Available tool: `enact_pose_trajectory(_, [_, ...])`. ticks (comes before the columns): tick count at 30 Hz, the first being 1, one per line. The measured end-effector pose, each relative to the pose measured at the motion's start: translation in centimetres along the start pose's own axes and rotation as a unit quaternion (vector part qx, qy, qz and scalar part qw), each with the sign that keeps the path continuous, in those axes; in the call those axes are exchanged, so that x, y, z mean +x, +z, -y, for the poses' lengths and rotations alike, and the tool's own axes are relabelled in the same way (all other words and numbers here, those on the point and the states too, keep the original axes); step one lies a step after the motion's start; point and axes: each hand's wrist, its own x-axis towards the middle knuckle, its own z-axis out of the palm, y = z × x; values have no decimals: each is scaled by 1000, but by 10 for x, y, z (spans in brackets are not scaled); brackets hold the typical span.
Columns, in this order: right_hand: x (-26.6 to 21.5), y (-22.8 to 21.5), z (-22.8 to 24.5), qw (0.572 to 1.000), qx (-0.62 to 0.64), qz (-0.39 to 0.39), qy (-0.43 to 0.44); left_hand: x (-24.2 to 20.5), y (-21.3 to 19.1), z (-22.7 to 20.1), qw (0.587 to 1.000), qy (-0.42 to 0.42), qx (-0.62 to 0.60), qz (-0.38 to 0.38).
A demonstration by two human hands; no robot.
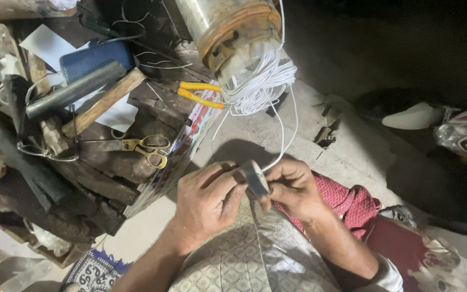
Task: The person wraps black electrical tape around a white wire by hand. They repeatedly wind the tape around the wire, tear off pieces, and continue wrapping to cover the wire's length.
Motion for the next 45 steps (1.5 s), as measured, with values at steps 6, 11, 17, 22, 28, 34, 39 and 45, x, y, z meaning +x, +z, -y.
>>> enact_pose_trajectory(6, [15,21,-20,968,-131,-205,-60,-1,8,-1,998,-1,-25,-58])
enact_pose_trajectory(11, [8,24,-8,862,-470,-187,-40,-2,5,6,999,11,-15,-49])
enact_pose_trajectory(17, [-22,58,32,729,-659,-93,-161,-2,5,13,998,19,-37,-37])
enact_pose_trajectory(22, [0,45,76,783,-612,69,-87,-3,5,17,999,33,-28,-32])
enact_pose_trajectory(28, [23,46,80,720,-690,19,-75,-29,11,25,968,38,-156,-192])
enact_pose_trajectory(34, [26,64,79,755,-635,-163,-19,-31,32,53,921,-220,-313,72])
enact_pose_trajectory(39, [41,67,75,733,-637,-231,65,14,51,59,782,-121,-609,46])
enact_pose_trajectory(45, [45,71,75,775,-593,-216,37,33,44,57,899,-5,-433,67])
